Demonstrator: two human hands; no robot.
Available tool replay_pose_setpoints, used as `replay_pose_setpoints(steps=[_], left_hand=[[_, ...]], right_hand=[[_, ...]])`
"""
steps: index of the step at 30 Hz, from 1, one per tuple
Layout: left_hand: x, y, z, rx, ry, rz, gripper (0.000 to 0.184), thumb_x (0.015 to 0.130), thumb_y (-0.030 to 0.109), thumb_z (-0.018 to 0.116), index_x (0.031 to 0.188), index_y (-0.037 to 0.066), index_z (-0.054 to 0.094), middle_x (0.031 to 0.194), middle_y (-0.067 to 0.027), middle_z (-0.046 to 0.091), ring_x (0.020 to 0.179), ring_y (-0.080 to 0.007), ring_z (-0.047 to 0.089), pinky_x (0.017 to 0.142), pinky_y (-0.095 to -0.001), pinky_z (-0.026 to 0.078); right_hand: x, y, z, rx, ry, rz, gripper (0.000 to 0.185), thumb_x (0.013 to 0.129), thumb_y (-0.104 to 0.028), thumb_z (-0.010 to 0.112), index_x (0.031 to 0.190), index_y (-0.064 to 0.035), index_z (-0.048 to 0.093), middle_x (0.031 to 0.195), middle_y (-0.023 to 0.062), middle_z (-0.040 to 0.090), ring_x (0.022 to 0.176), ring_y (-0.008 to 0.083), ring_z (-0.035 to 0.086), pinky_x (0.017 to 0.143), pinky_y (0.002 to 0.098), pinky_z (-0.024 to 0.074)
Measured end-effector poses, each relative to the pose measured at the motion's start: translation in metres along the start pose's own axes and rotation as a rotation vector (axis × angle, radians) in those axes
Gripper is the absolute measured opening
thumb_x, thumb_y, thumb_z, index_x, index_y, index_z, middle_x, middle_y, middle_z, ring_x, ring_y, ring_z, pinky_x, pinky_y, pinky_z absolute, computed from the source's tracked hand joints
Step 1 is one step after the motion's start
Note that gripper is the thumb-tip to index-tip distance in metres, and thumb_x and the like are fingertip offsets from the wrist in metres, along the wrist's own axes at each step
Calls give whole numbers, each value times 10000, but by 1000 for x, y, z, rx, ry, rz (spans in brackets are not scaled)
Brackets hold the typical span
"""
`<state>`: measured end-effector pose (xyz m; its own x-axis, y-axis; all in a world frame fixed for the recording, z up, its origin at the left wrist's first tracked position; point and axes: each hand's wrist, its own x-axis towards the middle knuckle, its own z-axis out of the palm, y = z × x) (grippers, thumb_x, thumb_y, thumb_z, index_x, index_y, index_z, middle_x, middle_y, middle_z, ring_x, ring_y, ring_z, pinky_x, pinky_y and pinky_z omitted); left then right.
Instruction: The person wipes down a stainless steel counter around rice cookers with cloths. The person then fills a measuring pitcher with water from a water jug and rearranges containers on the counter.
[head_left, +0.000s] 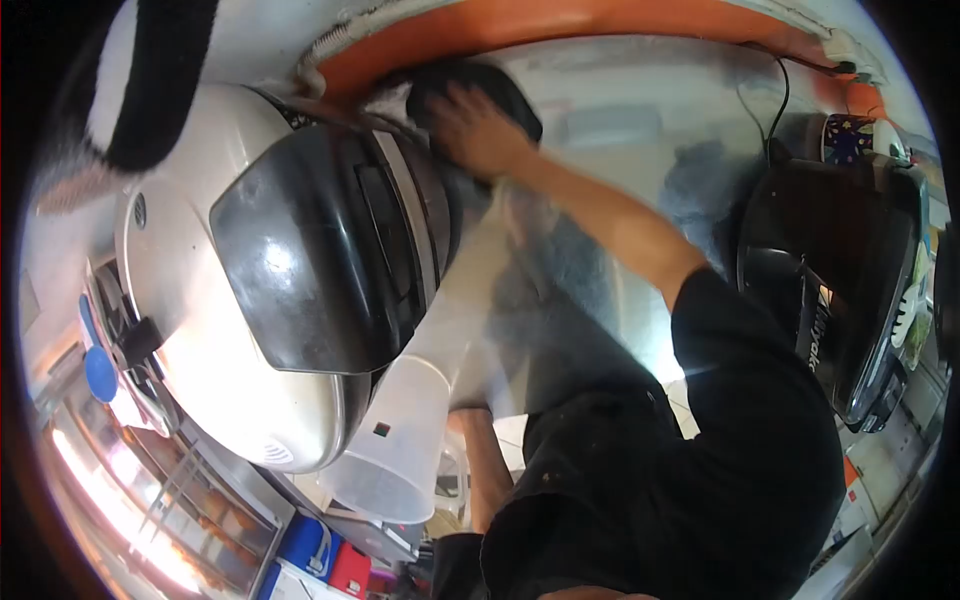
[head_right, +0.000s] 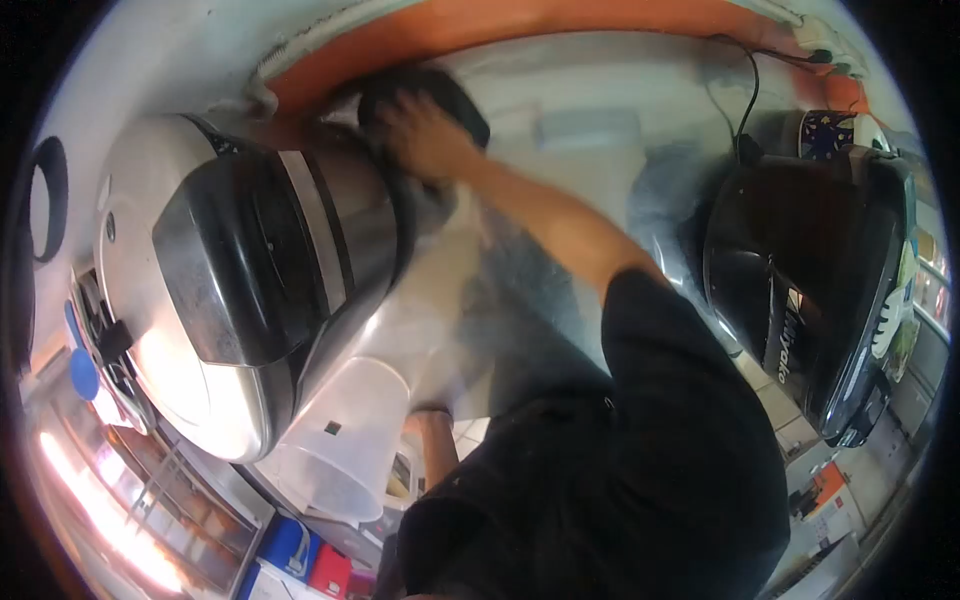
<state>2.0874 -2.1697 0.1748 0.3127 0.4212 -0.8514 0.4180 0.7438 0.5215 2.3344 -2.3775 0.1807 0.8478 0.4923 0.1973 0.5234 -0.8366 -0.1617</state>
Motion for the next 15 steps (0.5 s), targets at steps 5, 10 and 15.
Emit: replay_pose_setpoints(steps=[5,10,15], left_hand=[[7,-11,-62,-48,130,-25,784,926,594,260,1486,56,364,1548,-155,337,1405,-338,335,1134,-538,280],[11,-11,-79,-50,165,-23,786,925,597,260,1486,56,365,1547,-156,338,1404,-338,336,1134,-538,282],[11,-14,-102,-50,191,-29,789,924,600,260,1485,56,365,1546,-156,340,1403,-338,337,1133,-538,284]], right_hand=[[-155,-35,-64,214,-393,-220,446,852,-351,579,1256,-168,629,1399,49,537,1359,282,414,1145,534,268],[-189,232,-42,-438,113,888,474,967,-379,479,1304,-60,578,1534,143,355,1322,427,418,1060,634,318],[-128,-32,-81,-58,-100,405,467,848,-372,594,1249,-135,637,1452,159,458,1367,468,346,1092,680,258]])
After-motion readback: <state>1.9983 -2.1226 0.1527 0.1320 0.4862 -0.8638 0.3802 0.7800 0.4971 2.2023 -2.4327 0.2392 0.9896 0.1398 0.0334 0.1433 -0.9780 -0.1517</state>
